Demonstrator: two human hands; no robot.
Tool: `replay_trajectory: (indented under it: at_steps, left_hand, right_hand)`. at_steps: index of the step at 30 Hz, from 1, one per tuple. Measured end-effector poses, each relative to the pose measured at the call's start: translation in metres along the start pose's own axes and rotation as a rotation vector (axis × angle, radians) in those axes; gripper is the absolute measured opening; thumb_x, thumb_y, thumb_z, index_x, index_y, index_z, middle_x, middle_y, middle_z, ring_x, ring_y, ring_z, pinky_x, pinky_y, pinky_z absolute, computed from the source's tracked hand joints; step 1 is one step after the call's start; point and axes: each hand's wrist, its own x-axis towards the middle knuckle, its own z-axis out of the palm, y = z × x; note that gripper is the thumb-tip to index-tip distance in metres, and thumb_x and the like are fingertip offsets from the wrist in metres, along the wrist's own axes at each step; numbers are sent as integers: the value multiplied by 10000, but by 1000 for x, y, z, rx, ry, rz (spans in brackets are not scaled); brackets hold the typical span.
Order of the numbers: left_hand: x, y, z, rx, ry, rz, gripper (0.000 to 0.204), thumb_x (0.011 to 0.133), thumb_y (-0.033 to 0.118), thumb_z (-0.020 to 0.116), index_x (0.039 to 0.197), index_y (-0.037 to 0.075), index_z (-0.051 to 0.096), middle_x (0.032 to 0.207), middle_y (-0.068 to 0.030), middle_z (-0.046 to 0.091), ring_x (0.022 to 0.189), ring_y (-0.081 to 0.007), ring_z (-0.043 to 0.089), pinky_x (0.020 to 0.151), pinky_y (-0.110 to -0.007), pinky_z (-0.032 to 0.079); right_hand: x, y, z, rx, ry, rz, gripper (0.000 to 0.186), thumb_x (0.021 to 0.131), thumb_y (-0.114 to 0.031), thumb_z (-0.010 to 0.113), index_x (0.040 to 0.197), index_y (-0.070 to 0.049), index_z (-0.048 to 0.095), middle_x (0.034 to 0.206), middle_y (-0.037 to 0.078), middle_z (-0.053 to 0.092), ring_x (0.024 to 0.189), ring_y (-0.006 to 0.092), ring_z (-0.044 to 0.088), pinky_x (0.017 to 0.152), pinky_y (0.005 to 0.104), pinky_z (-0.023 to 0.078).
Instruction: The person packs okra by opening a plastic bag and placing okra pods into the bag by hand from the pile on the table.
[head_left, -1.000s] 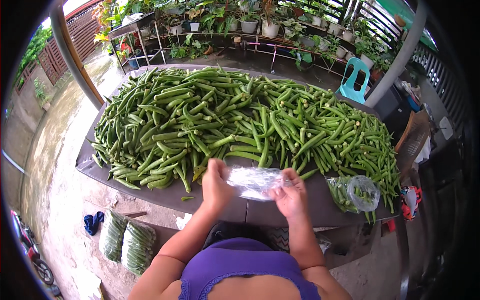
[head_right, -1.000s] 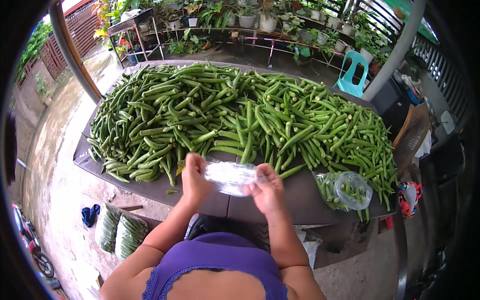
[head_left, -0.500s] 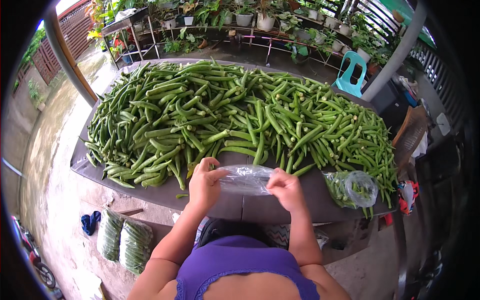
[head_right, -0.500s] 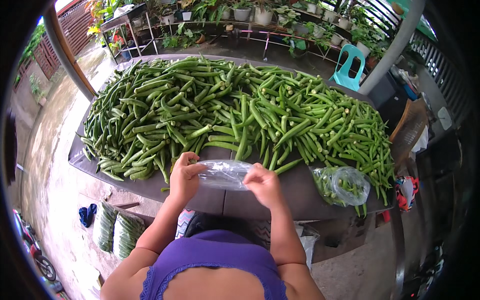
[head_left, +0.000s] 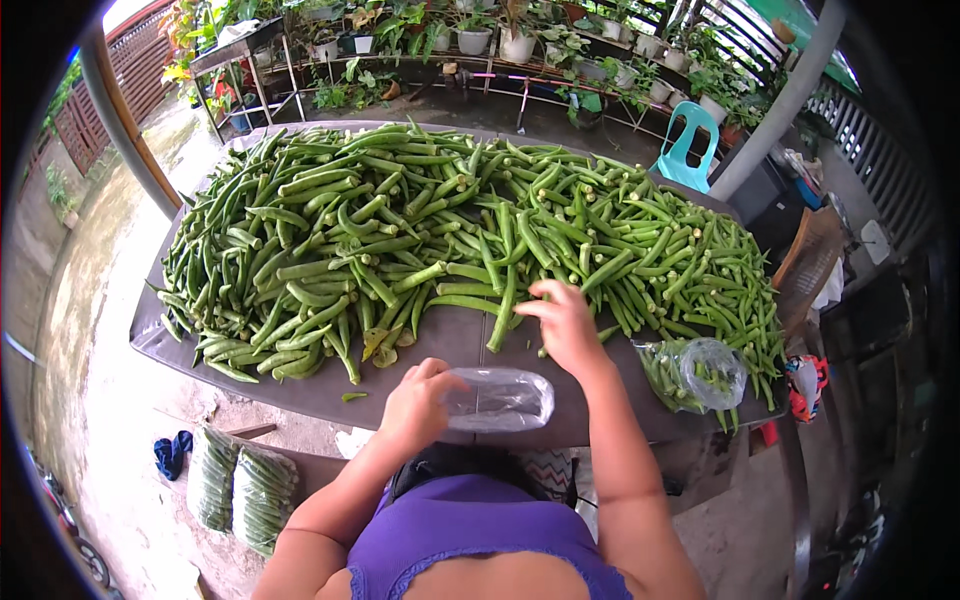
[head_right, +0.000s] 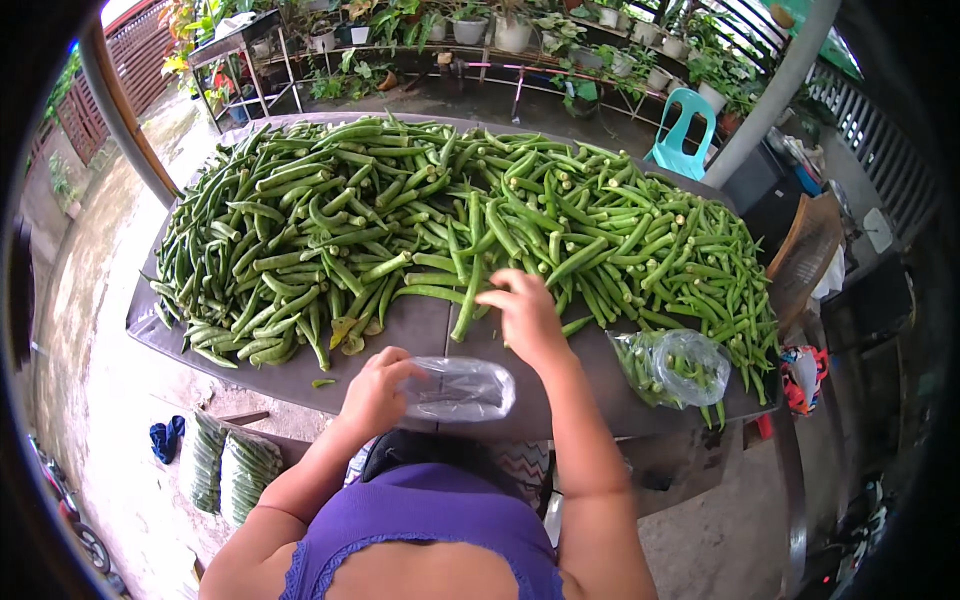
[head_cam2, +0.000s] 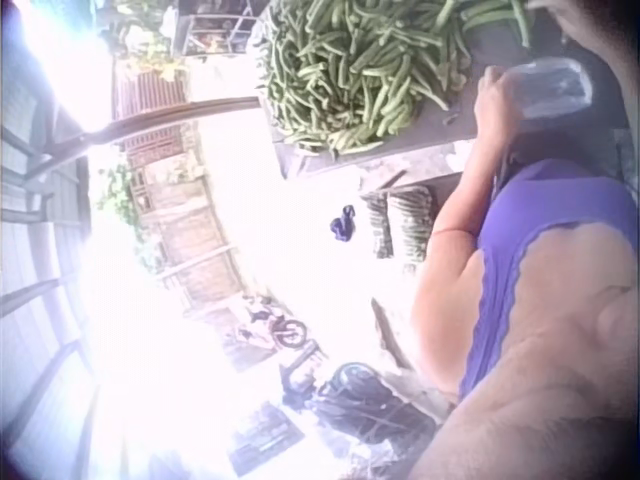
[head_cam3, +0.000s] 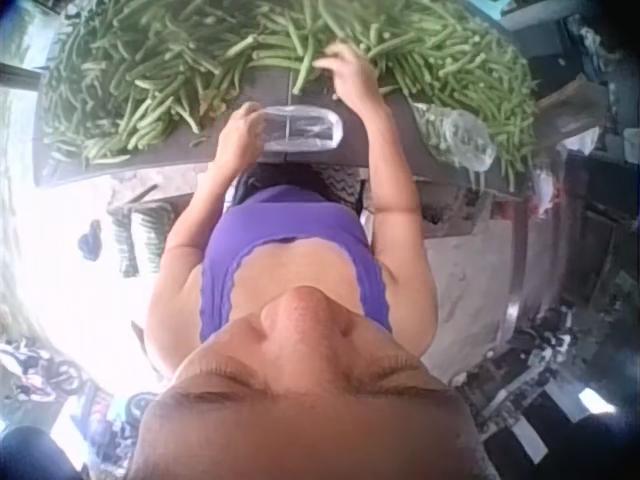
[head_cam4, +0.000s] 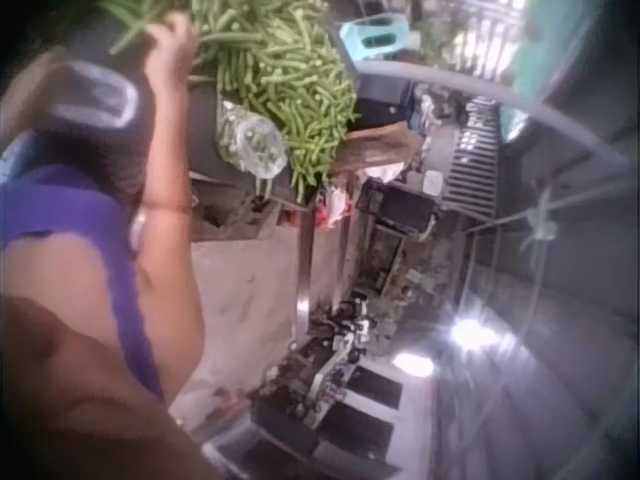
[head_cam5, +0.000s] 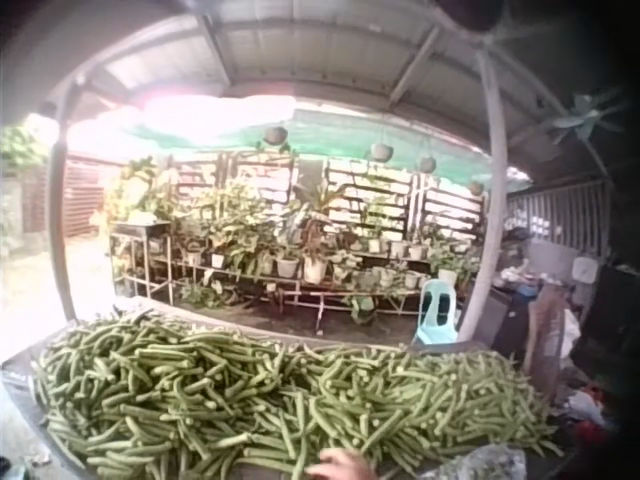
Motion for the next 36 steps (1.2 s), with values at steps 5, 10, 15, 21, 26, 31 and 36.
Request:
replay_trajectory:
  at_steps: [5,10,15,21,26,31,36]
  left_hand:
    - [-5,8,11,-80,-67,-8,380,696,-42,581,989,137,745,1132,-114,620,1048,-350,623,916,-415,523]
    - [-5,9,8,-146,-30,-71,354,722,-1,589,1005,140,746,1096,-101,633,1076,-337,618,931,-420,524]
    - [5,5,12,-145,-84,-66,389,722,10,589,1059,123,748,1109,-112,637,1086,-344,615,949,-425,514]
    - [15,2,16,-193,-130,-51,401,718,42,597,1087,100,744,1138,-146,636,1102,-364,608,971,-432,501]
    - [20,-11,16,-229,-145,-35,551,700,29,611,1245,80,671,1207,-178,624,1122,-390,588,982,-445,486]
    - [19,-14,13,-289,-108,-5,569,669,-61,534,1227,-52,644,1177,-201,633,1137,-363,599,1005,-387,458]
    - [15,-24,19,-445,-22,-109,544,671,-112,480,1179,-59,665,1149,-184,653,1136,-352,606,997,-366,457]
  right_hand:
    - [37,3,19,-286,-120,-288,183,801,-48,677,956,-114,750,1257,79,617,1103,322,570,892,436,476]
    - [27,-11,-2,794,88,244,158,950,-125,703,1069,-29,663,988,48,704,901,118,653,833,254,503]
    - [6,-33,-22,1179,74,293,257,993,-240,659,1129,-25,623,991,61,683,905,140,649,868,319,541]
    - [-16,-60,-16,1130,-58,204,360,999,-330,629,1155,-7,593,953,54,612,861,153,636,914,405,570]
    - [-30,-66,2,417,-355,-9,280,884,-107,727,1135,-4,657,980,109,647,872,270,650,790,377,522]
    - [-50,-53,21,143,-387,-9,307,846,-109,726,1138,-26,686,1006,152,661,898,356,621,824,419,512]
    - [-45,-57,14,121,-453,59,252,835,-86,708,1084,-51,728,977,130,671,959,351,625,890,442,492]
